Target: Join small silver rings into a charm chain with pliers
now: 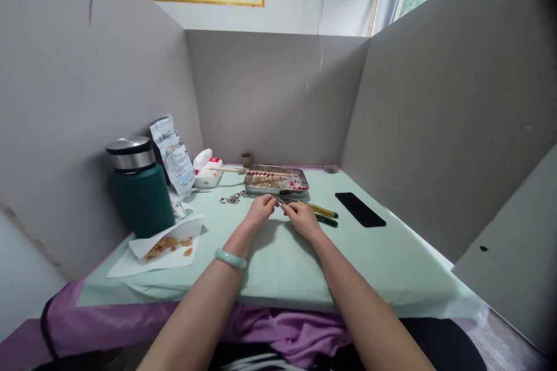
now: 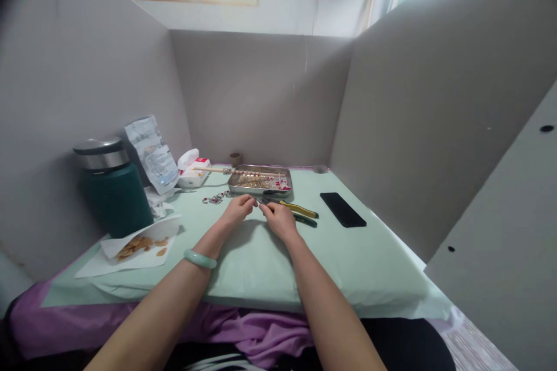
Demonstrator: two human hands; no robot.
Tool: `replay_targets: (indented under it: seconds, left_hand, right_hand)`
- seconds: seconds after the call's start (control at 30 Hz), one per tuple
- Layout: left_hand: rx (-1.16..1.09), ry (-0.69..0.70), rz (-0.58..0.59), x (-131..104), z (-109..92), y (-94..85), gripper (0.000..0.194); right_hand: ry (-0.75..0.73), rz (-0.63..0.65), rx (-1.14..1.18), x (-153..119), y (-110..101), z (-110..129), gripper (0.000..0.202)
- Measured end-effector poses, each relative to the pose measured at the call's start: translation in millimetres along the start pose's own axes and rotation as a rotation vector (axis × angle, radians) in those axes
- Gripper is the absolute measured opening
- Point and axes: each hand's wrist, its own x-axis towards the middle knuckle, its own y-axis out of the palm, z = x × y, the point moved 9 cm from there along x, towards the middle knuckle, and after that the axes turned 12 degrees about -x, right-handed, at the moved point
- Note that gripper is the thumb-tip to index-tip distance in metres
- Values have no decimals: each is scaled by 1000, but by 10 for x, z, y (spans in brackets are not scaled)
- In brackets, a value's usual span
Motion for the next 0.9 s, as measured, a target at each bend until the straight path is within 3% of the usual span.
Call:
replay_targets:
  seconds: [0.17, 0.3, 0.47, 0.7, 0.9]
  left_hand:
    - [344, 155, -47, 2, -106, -17, 23]
    - [353, 187, -73, 1, -119, -18, 22]
    - [31, 12, -87, 34, 43, -46, 18]
    - [-555, -200, 44, -2, 203, 70, 11]
    - [-710, -245, 145, -35, 188, 147, 8]
  right_hand:
    - [11, 41, 43, 15, 40, -6, 42]
    - [14, 47, 60, 18, 47, -2, 42]
    - [18, 16, 35, -2, 56, 12, 42]
    - [-9, -30, 29, -11, -13, 22, 40]
    - [-103, -113, 62, -12, -97, 94, 36]
